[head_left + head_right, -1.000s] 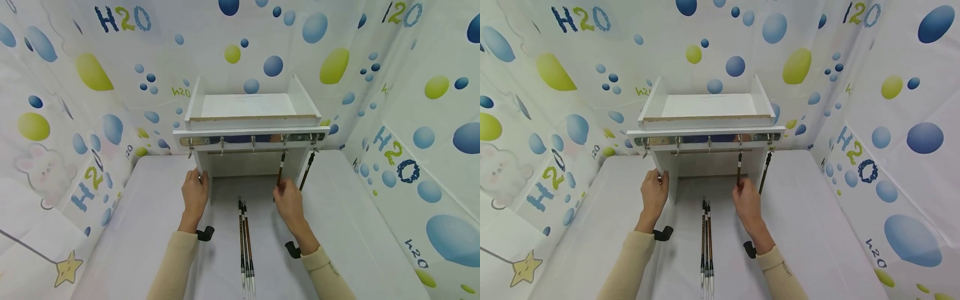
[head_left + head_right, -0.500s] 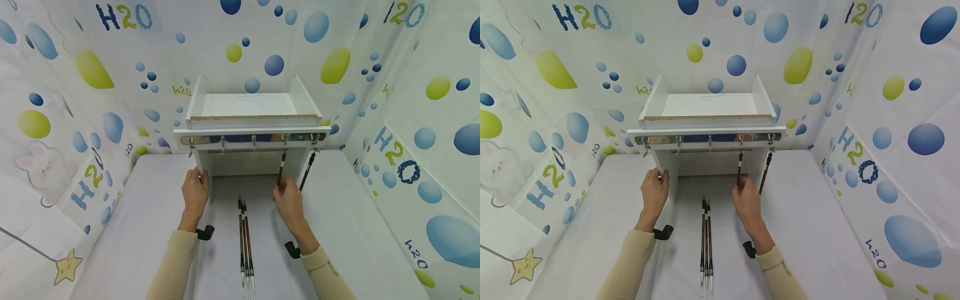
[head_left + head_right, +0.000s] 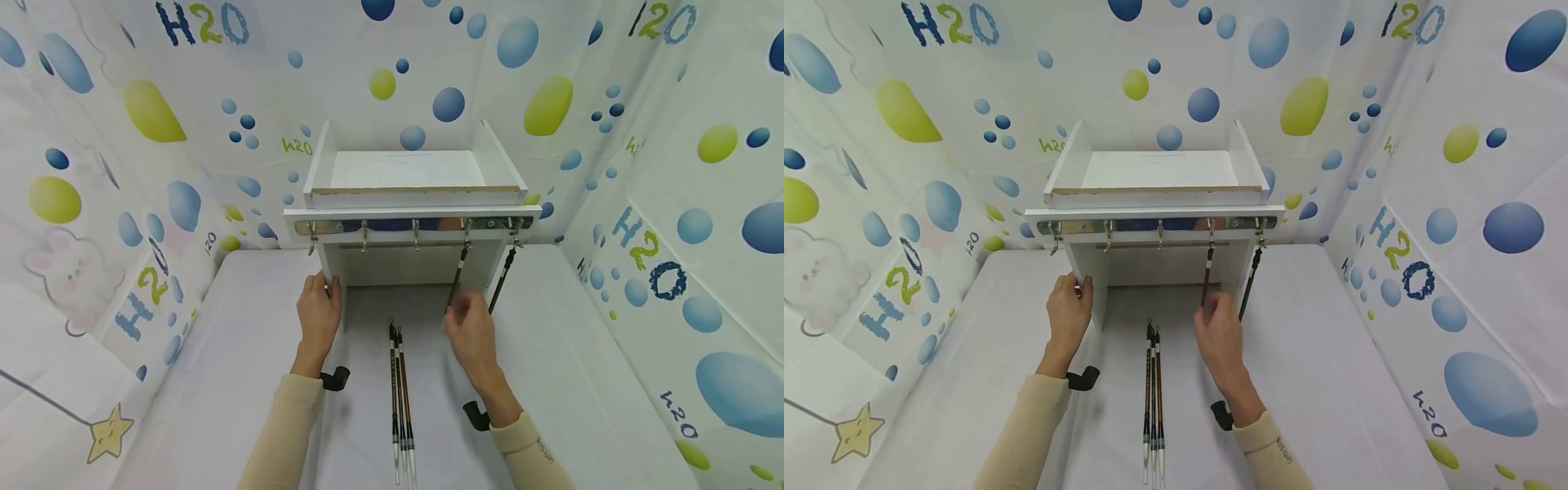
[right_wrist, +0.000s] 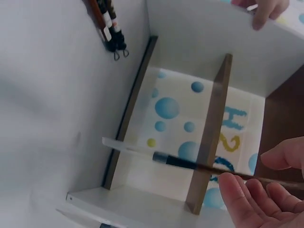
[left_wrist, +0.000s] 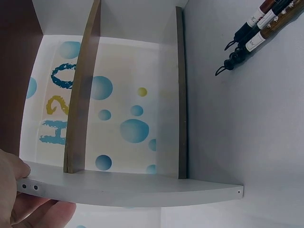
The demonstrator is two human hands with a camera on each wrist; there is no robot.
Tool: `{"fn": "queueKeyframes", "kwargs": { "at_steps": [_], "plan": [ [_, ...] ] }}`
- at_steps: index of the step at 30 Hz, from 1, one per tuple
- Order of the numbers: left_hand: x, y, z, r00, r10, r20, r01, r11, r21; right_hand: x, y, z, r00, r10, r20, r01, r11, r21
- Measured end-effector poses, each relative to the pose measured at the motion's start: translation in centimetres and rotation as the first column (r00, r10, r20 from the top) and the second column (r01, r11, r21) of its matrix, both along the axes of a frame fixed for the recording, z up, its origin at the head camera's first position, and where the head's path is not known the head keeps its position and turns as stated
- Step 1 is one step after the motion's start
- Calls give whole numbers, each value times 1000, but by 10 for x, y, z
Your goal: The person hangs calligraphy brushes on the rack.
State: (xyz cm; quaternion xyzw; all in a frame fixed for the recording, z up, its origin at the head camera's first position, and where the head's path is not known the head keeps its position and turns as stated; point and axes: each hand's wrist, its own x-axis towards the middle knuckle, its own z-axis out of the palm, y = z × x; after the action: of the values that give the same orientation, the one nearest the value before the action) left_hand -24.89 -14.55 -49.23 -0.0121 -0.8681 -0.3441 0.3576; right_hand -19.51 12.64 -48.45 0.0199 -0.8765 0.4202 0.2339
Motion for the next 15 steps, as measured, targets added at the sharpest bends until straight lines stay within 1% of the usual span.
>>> {"fn": "queueKeyframes", "kwargs": {
  "at_steps": [3,7,10,13,15],
  "plan": [
    [-1,-1,0,1000,-3,-11,3,1000,4,7,-6,-1,998,30,56,-31,999,18],
    [-3,-2,-1,1000,4,-25,-4,1000,-1,14,-17,-10,985,83,153,-99,990,101],
    [-3,-2,-1,1000,8,-18,-8,1000,-1,19,-25,-21,962,123,243,-157,980,124],
    [-3,-1,-1,1000,11,4,-11,1000,2,24,-31,-35,934,159,321,-206,971,119],
    [-2,-1,-1,1000,13,15,-13,1000,6,27,-33,-45,915,188,358,-240,965,107]
  ]
}}
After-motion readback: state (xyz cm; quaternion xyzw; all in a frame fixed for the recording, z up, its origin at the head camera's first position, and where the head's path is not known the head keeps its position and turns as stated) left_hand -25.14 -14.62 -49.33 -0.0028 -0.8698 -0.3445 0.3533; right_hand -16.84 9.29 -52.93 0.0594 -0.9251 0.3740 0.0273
